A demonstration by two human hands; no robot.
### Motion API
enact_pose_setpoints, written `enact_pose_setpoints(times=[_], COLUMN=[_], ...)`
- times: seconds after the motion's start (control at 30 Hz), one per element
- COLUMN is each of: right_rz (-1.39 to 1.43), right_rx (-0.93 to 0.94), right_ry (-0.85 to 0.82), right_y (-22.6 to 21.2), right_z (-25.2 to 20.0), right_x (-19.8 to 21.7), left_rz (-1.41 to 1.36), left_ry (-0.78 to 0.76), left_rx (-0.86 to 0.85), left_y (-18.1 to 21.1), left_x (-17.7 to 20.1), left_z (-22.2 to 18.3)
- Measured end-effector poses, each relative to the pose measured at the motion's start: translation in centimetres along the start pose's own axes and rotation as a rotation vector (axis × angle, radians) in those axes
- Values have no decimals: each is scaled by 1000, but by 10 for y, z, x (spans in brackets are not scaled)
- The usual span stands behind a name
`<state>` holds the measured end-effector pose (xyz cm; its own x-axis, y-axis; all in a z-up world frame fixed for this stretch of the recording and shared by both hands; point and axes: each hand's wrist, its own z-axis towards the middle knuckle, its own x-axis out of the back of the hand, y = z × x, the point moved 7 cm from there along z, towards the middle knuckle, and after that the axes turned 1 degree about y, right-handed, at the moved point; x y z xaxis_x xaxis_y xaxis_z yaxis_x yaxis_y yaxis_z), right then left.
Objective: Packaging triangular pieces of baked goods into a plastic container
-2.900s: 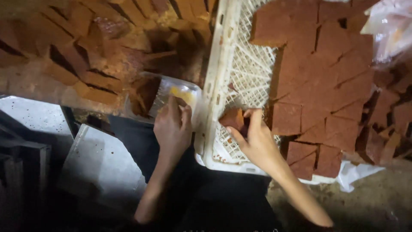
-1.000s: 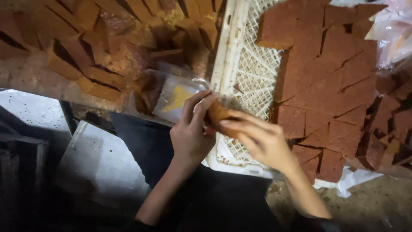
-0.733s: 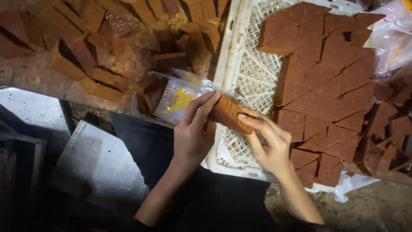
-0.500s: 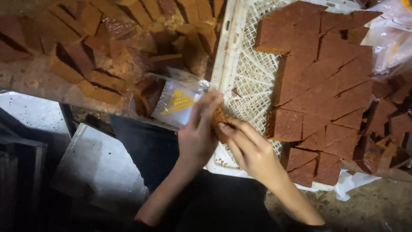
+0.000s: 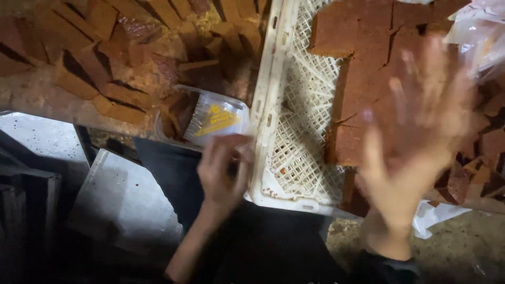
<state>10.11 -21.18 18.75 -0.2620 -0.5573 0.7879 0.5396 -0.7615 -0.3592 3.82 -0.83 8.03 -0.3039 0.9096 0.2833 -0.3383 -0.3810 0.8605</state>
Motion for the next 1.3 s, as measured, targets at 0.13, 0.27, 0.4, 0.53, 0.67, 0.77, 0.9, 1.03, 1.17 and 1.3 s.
enact_pose_setpoints(times=[0.13, 0.27, 0.4, 0.53, 0.67, 0.77, 0.9, 1.03, 1.17, 1.3], right_rz=[132, -362, -717, -732, -118, -8, -158, 107, 80, 271], right_rx=[-121, -382, -106, -180, -751, -373, -49, -197, -640, -646], right_ry=[25, -564, -211, -226, -290, 44, -320, -199, -297, -217], right_y=[-5, 46, 67, 102, 111, 91, 40, 53, 98, 89], right_z=[3, -88, -105, -118, -84, -79, -73, -84, -103, -100], right_x=[-8, -85, -68, -65, -37, -37, -103, -88, -113, -120], left_rz=[460, 772, 798, 689, 722, 728, 694, 698, 691, 736], left_ry=[72, 115, 98, 34, 36, 32, -56, -26, -68, -39], left_rx=[90, -77, -118, -94, -106, -129, -105, -75, -97, -97], left_y=[-76, -118, -129, -134, -139, -144, -140, -143, -157, -159], left_x=[13, 11, 23, 31, 34, 35, 39, 50, 47, 44], left_z=[-1, -19, -17, -10, -15, -18, -10, -11, -19, -18])
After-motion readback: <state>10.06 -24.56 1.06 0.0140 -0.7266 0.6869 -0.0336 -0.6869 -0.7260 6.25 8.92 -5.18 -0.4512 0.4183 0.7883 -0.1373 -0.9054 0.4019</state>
